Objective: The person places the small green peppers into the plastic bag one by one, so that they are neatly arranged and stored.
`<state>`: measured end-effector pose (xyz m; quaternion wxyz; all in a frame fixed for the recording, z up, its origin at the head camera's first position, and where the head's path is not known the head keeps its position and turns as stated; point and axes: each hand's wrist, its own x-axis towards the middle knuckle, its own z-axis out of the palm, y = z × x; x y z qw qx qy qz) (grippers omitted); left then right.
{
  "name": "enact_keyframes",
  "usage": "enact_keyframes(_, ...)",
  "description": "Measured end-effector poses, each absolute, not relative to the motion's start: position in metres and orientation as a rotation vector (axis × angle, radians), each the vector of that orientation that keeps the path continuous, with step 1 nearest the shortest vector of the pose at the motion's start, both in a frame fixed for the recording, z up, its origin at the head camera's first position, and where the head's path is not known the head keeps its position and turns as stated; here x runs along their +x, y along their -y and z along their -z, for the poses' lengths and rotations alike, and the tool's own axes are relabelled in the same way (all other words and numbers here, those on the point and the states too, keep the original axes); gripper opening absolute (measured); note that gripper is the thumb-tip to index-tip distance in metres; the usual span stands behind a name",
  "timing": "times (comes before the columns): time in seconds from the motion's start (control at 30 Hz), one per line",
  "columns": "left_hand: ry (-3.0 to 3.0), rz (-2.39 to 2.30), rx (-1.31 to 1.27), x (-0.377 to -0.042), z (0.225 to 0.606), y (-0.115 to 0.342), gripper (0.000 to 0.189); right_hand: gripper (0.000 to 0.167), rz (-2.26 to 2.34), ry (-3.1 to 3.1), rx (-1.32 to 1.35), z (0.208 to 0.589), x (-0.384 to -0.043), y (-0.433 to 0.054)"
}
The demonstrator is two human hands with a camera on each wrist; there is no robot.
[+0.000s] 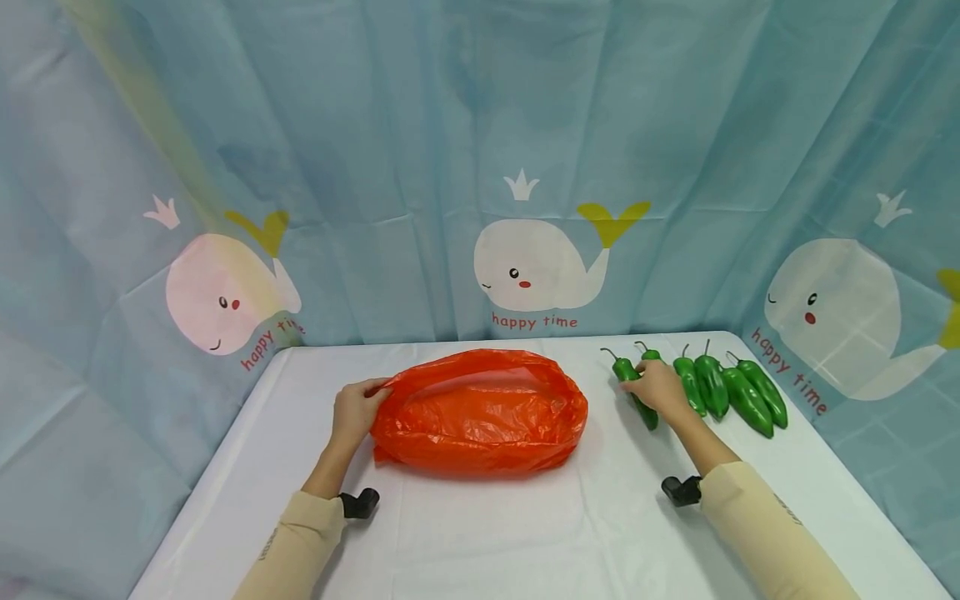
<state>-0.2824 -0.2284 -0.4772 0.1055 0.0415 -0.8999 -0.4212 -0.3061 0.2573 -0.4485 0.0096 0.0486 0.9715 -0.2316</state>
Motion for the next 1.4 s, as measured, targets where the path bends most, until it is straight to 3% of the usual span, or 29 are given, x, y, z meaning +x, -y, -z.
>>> enact_keyframes(1.4, 2.545, 1.212, 0.100, -0.284, 0.480, 0.224, 0.027, 0.054, 1.205, -2.974, -0.074, 0.383, -0.304, -0.179)
